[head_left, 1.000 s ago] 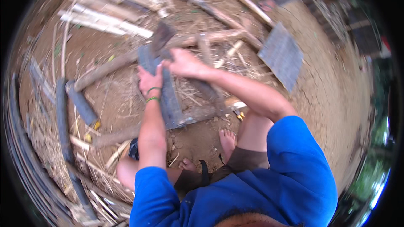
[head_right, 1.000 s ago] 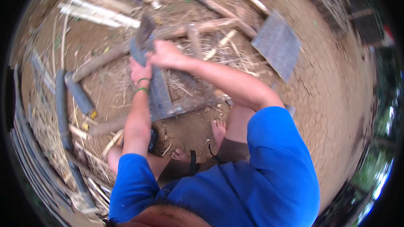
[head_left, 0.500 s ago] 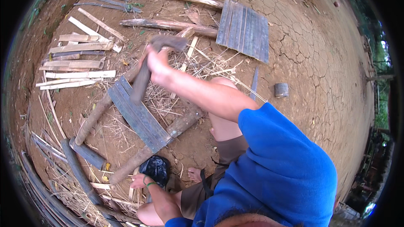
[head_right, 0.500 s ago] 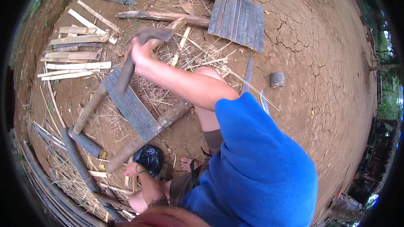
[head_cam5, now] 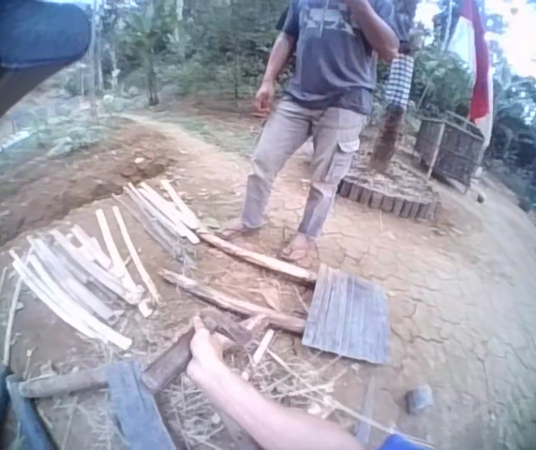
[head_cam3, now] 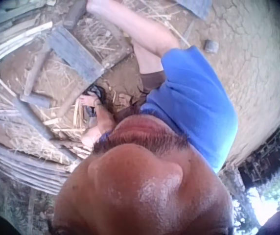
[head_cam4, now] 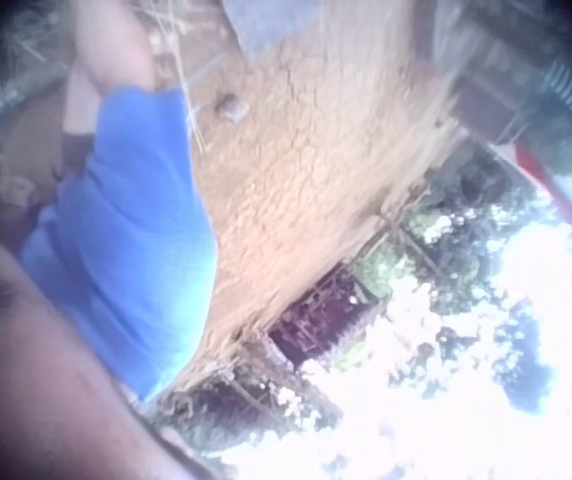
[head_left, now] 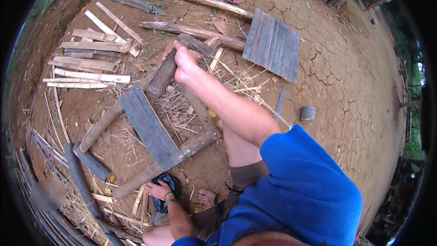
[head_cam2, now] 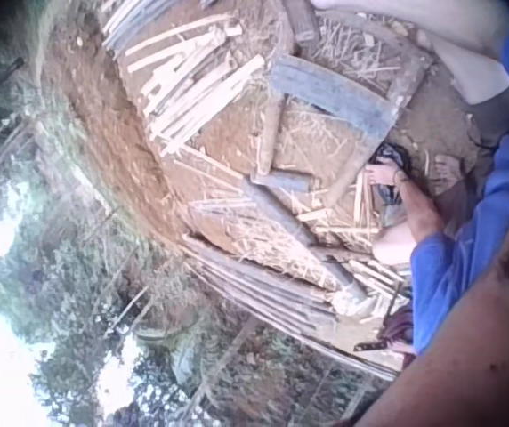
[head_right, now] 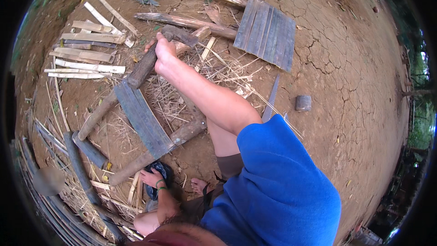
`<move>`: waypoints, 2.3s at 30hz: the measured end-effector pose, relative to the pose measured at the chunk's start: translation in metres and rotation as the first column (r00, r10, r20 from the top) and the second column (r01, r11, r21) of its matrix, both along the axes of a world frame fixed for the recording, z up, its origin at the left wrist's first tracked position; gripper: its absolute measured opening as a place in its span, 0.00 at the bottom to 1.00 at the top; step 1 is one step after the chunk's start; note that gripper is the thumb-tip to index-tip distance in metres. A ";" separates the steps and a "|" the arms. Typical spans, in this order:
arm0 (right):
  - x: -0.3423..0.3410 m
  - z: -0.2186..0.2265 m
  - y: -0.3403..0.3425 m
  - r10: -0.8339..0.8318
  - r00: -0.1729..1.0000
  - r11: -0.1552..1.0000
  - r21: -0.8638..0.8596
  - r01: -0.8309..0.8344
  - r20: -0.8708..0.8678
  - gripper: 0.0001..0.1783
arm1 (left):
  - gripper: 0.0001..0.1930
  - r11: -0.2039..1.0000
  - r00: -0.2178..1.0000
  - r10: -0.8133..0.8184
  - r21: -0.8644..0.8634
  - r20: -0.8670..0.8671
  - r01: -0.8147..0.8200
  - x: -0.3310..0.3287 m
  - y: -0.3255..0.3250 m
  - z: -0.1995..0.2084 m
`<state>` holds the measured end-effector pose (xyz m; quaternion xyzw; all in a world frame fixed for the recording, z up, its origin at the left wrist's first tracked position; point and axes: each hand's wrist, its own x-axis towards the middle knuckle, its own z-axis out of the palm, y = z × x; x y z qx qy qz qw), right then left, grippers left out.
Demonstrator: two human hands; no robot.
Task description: The person sits on the ground and uses a hammer to drive nails into a wooden plank that is resting on a log frame. The person repeatedly picks up nails from a black plastic bag and hammers them into the wood.
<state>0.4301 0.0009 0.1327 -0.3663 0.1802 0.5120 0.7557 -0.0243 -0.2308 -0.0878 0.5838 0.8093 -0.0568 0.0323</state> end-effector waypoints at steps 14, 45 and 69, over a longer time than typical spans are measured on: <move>0.007 -0.041 0.006 0.504 0.852 0.840 0.148 -0.522 0.144 0.11 | 0.23 0.810 0.962 0.152 -0.586 0.225 0.009 -0.154 0.057 -0.002; -0.032 -0.026 0.008 0.492 0.868 0.866 0.064 -0.496 0.064 0.11 | 0.09 0.938 0.896 0.345 -0.143 0.281 -0.316 -0.042 -0.007 -0.004; -0.104 0.009 -0.001 0.682 0.214 0.452 -0.173 -0.875 0.699 0.22 | 0.09 0.999 0.207 -0.029 0.025 0.978 0.023 0.080 0.160 0.229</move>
